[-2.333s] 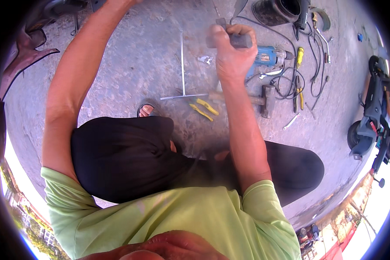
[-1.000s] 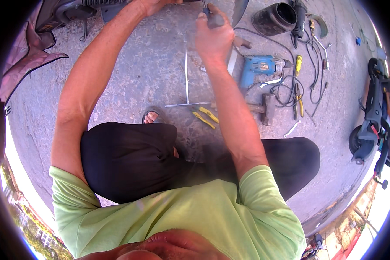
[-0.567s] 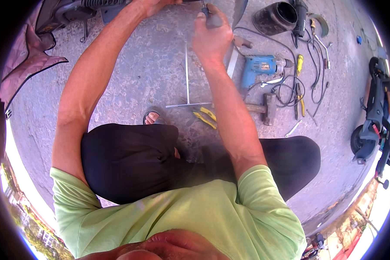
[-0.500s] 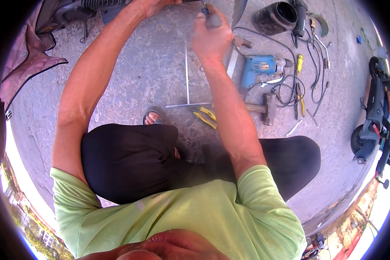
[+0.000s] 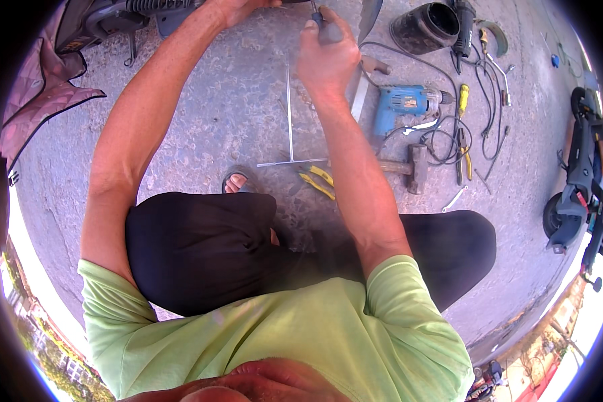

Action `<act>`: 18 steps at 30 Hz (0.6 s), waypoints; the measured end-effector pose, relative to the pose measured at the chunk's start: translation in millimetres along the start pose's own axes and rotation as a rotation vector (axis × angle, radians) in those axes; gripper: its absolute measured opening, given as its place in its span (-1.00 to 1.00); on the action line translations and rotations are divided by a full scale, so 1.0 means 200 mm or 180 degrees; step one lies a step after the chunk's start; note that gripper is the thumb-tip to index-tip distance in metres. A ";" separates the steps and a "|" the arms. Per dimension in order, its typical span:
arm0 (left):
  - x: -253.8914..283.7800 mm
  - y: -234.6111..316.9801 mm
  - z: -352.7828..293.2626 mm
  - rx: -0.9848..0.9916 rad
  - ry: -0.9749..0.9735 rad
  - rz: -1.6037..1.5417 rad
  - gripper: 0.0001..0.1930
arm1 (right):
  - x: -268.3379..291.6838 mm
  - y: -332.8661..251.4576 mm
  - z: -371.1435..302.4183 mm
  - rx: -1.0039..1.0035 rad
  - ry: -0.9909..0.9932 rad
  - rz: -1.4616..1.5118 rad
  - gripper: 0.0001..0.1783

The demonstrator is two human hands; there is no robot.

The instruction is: The person unscrews a component from the rear of a scooter, handles a small metal part by hand, and uses pliers to manipulate a thin metal rod.

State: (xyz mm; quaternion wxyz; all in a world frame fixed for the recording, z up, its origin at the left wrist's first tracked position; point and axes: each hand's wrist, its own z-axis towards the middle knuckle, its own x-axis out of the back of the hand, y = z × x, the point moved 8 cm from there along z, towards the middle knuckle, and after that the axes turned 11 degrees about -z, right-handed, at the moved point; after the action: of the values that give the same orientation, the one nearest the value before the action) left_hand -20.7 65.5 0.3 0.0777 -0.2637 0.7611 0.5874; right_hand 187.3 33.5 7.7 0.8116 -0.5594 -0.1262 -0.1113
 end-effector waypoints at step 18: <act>-0.01 0.01 -0.01 0.0004 0.0001 0.0023 -0.53 | 0.00 -0.02 0.00 0.0136 0.0043 -0.0051 -0.61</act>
State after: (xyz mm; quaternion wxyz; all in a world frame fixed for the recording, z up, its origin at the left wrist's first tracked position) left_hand -20.6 64.0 3.8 0.0756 -0.2611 0.7625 0.5871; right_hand 185.3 31.4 10.3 0.8233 -0.5401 -0.1276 -0.1188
